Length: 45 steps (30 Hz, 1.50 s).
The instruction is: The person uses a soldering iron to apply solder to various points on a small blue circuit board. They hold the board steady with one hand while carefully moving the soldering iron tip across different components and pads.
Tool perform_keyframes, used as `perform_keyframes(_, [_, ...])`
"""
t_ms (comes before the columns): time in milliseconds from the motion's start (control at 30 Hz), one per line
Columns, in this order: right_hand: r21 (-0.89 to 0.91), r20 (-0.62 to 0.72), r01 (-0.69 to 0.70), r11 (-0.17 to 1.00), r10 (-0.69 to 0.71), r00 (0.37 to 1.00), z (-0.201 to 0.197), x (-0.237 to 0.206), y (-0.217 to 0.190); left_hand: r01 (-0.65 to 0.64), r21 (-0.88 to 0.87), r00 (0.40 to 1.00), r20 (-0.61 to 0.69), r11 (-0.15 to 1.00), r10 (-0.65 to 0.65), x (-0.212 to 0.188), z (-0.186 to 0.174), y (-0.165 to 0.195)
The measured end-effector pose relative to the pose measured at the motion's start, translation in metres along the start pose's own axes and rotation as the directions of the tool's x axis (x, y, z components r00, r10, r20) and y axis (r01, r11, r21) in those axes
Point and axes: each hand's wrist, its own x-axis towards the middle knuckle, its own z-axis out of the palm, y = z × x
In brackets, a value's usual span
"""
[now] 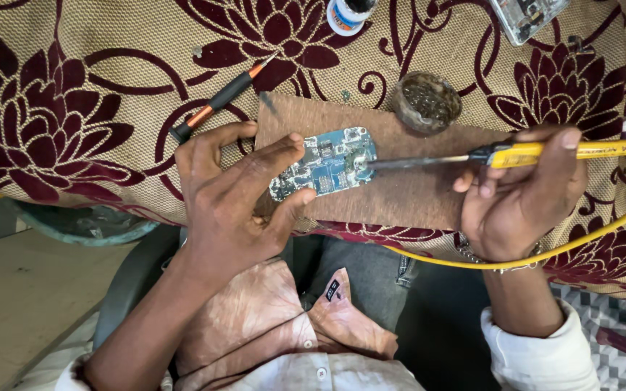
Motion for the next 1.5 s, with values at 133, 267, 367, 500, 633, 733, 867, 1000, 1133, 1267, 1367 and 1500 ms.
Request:
perform_keyframes(133, [-0.116, 0.042, 0.032, 0.993, -0.028, 0.999, 0.0007, -0.0003, 0.0024, 0.000, -0.001, 1.000, 0.000, 1.000, 0.000, 0.0006, -0.0005, 0.0007])
perform_keyframes(267, [-0.054, 0.009, 0.019, 0.998, -0.019, 1.000, 0.0004, 0.0015, 0.0026, 0.000, -0.002, 1.000, 0.000, 1.000, 0.000, 0.0006, -0.0012, 0.0005])
perform_keyframes(367, [0.024, -0.005, -0.012, 1.000, 0.012, 1.000, 0.0003, 0.0008, 0.0002, -0.001, 0.002, 1.000, 0.003, 1.000, 0.001, 0.0001, -0.0012, 0.0006])
perform_keyframes(500, [-0.059, 0.001, 0.007, 0.998, -0.007, 1.000, 0.0017, -0.0001, 0.0020, 0.003, 0.002, 1.000, 0.002, 1.000, -0.003, -0.0004, -0.0008, 0.0008])
perform_keyframes(633, [-0.086, 0.031, 0.053, 0.995, -0.050, 0.998, 0.0017, 0.0031, 0.0054, -0.001, -0.006, 1.000, 0.003, 1.000, 0.001, -0.0003, 0.0003, -0.0004])
perform_keyframes(733, [-0.030, -0.014, 0.030, 0.999, -0.030, 0.999, 0.0002, 0.0019, 0.0036, 0.001, -0.004, 1.000, 0.003, 1.000, -0.001, -0.0007, 0.0007, -0.0004])
perform_keyframes(867, [-0.084, -0.002, 0.055, 0.995, -0.055, 0.998, -0.0002, -0.0002, 0.0036, 0.002, 0.003, 1.000, 0.002, 1.000, -0.002, -0.0010, -0.0004, 0.0004])
perform_keyframes(1000, [-0.115, 0.054, 0.089, 0.989, -0.083, 0.995, -0.0002, 0.0009, 0.0065, -0.005, 0.000, 1.000, -0.002, 1.000, 0.005, -0.0001, -0.0014, 0.0005])
perform_keyframes(1133, [-0.076, -0.001, 0.064, 0.995, -0.064, 0.998, -0.0012, -0.0005, 0.0054, -0.008, 0.010, 1.000, -0.001, 1.000, 0.008, 0.0002, -0.0008, 0.0004])
perform_keyframes(1267, [-0.067, 0.057, 0.078, 0.995, -0.075, 0.996, -0.0013, 0.0002, 0.0048, -0.002, 0.003, 1.000, -0.002, 1.000, 0.002, -0.0001, -0.0002, 0.0001])
perform_keyframes(1367, [-0.103, 0.035, 0.081, 0.991, -0.078, 0.996, 0.0004, -0.0007, 0.0064, -0.007, 0.006, 1.000, 0.001, 1.000, 0.007, -0.0001, 0.0003, -0.0005])
perform_keyframes(1500, [-0.074, 0.013, 0.066, 0.995, -0.066, 0.998, -0.0001, 0.0004, 0.0053, 0.001, 0.001, 1.000, 0.006, 1.000, -0.001, -0.0017, -0.0003, -0.0010])
